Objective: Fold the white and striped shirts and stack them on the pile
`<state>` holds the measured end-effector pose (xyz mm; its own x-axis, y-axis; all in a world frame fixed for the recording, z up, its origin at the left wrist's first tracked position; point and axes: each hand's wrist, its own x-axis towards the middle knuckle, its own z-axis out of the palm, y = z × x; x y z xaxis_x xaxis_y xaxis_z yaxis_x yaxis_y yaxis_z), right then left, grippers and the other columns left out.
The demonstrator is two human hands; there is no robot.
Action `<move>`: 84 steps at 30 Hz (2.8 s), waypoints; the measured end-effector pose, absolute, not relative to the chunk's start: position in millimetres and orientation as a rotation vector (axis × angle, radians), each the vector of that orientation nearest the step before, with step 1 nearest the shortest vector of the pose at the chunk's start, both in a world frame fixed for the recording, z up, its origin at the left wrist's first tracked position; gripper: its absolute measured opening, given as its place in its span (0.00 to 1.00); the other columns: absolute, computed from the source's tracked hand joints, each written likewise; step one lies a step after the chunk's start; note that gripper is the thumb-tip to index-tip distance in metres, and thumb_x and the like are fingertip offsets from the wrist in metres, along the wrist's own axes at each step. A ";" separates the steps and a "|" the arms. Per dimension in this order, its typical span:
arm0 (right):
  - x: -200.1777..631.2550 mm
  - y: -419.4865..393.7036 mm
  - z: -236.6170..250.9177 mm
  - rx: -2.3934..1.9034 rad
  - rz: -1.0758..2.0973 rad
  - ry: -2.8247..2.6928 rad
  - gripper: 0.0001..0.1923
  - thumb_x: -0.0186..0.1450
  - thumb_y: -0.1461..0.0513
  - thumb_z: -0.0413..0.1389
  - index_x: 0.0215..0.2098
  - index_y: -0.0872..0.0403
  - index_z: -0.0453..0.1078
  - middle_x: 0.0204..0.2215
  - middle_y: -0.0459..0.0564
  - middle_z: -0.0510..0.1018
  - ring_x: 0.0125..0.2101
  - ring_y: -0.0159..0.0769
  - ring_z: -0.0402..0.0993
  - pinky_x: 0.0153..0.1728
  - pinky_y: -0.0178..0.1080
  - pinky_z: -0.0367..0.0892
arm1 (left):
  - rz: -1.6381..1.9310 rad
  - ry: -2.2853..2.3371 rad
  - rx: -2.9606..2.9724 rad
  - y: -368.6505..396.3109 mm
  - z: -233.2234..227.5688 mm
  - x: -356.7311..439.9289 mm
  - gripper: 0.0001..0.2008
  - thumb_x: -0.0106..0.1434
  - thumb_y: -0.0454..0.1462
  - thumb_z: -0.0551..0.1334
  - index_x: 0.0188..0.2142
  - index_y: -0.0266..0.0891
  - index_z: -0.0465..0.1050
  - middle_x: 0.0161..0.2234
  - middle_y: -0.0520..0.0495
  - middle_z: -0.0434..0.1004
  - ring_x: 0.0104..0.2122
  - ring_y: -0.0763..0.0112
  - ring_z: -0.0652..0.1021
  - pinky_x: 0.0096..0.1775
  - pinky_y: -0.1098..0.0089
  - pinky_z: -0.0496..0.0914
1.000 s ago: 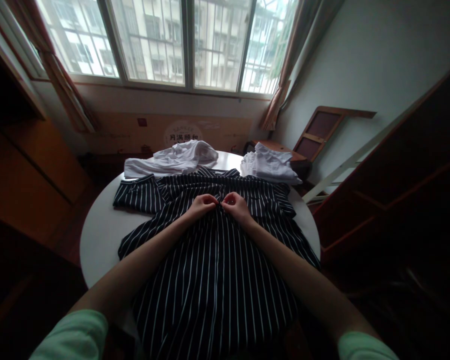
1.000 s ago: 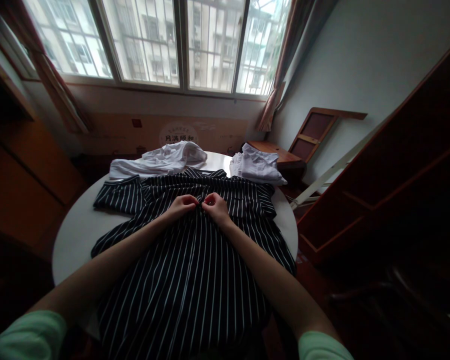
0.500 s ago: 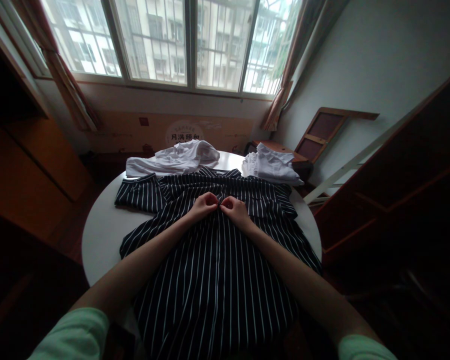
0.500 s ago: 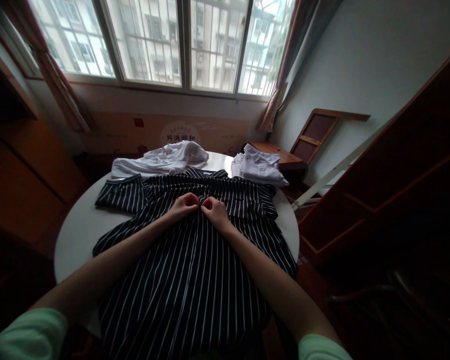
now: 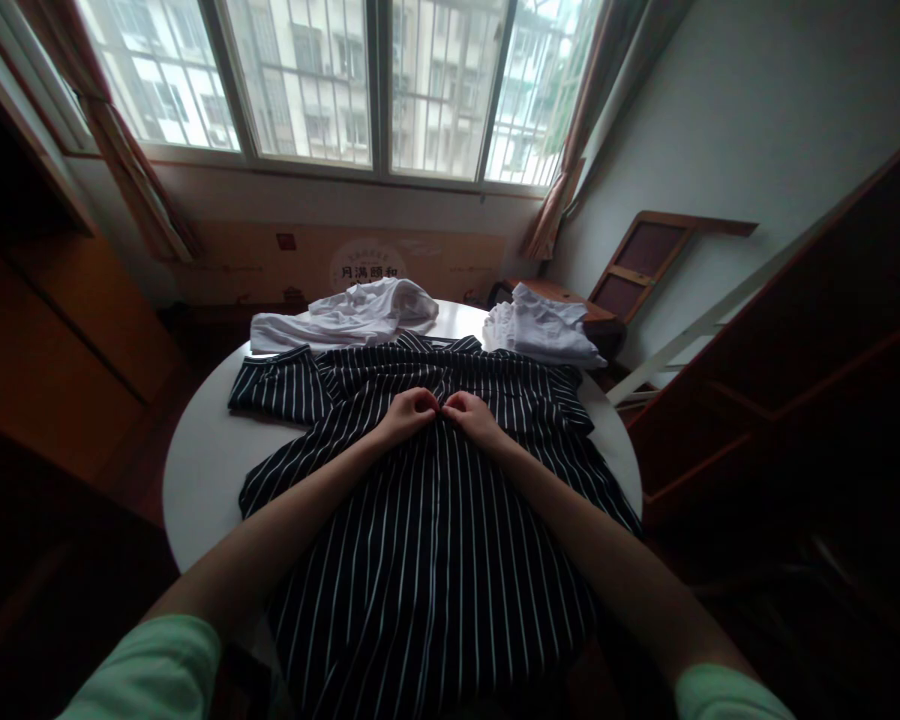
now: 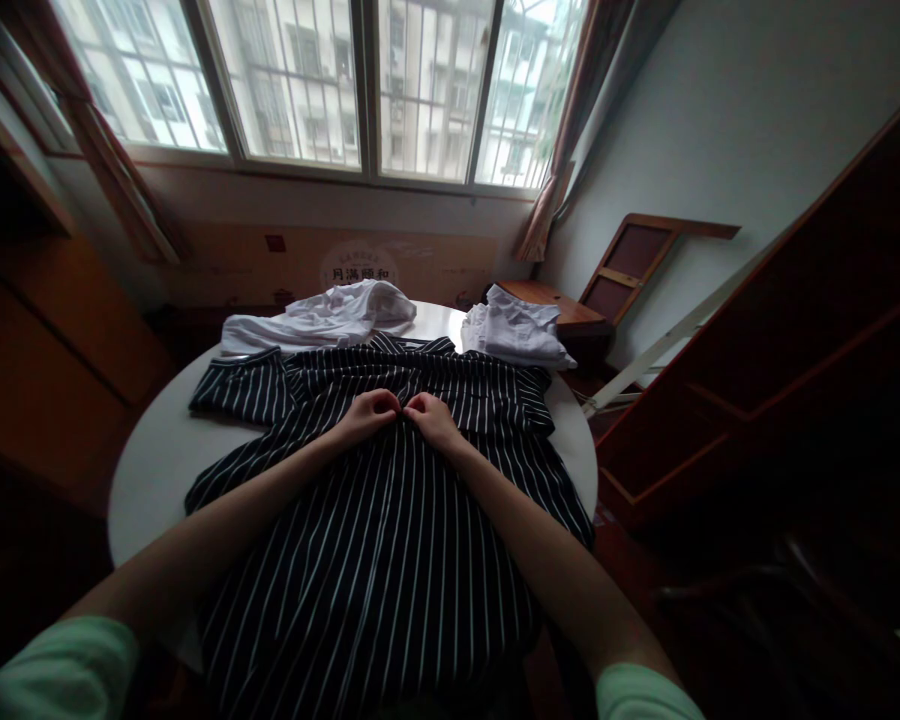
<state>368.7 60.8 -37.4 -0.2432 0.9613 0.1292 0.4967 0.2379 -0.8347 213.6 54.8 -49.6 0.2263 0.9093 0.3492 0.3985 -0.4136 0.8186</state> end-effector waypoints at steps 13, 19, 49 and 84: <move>369.4 25.1 -25.9 -1.429 0.198 -2.320 0.05 0.59 0.63 0.51 0.33 0.56 0.67 0.31 0.54 0.74 0.33 0.39 0.69 0.35 0.40 0.63 | 0.835 1.323 2.493 49.1 -48.9 193.1 0.08 0.54 0.35 0.57 0.35 0.39 0.68 0.39 0.45 0.69 0.43 0.63 0.68 0.47 0.62 0.63; 380.9 -17.7 -33.4 -1.267 0.041 -2.536 0.26 0.60 0.49 0.48 0.49 0.58 0.63 0.51 0.62 0.66 0.52 0.49 0.59 0.47 0.49 0.59 | 0.588 1.344 2.537 28.5 -47.4 162.5 0.24 0.54 0.48 0.58 0.48 0.41 0.64 0.53 0.42 0.62 0.54 0.58 0.61 0.54 0.58 0.55; 396.9 117.9 -46.9 -1.283 0.158 -2.616 0.27 0.64 0.50 0.41 0.57 0.55 0.56 0.58 0.55 0.58 0.57 0.43 0.52 0.54 0.46 0.52 | 0.884 1.590 2.610 125.8 -43.7 147.0 0.15 0.62 0.44 0.49 0.33 0.38 0.70 0.35 0.42 0.72 0.40 0.64 0.70 0.45 0.66 0.62; 355.4 68.8 -11.9 -1.818 0.162 -2.431 0.13 0.55 0.59 0.51 0.34 0.59 0.69 0.33 0.59 0.76 0.35 0.45 0.73 0.32 0.38 0.63 | 0.931 1.632 2.161 72.0 -52.4 211.2 0.03 0.52 0.35 0.63 0.29 0.38 0.73 0.28 0.49 0.70 0.31 0.69 0.71 0.36 0.69 0.66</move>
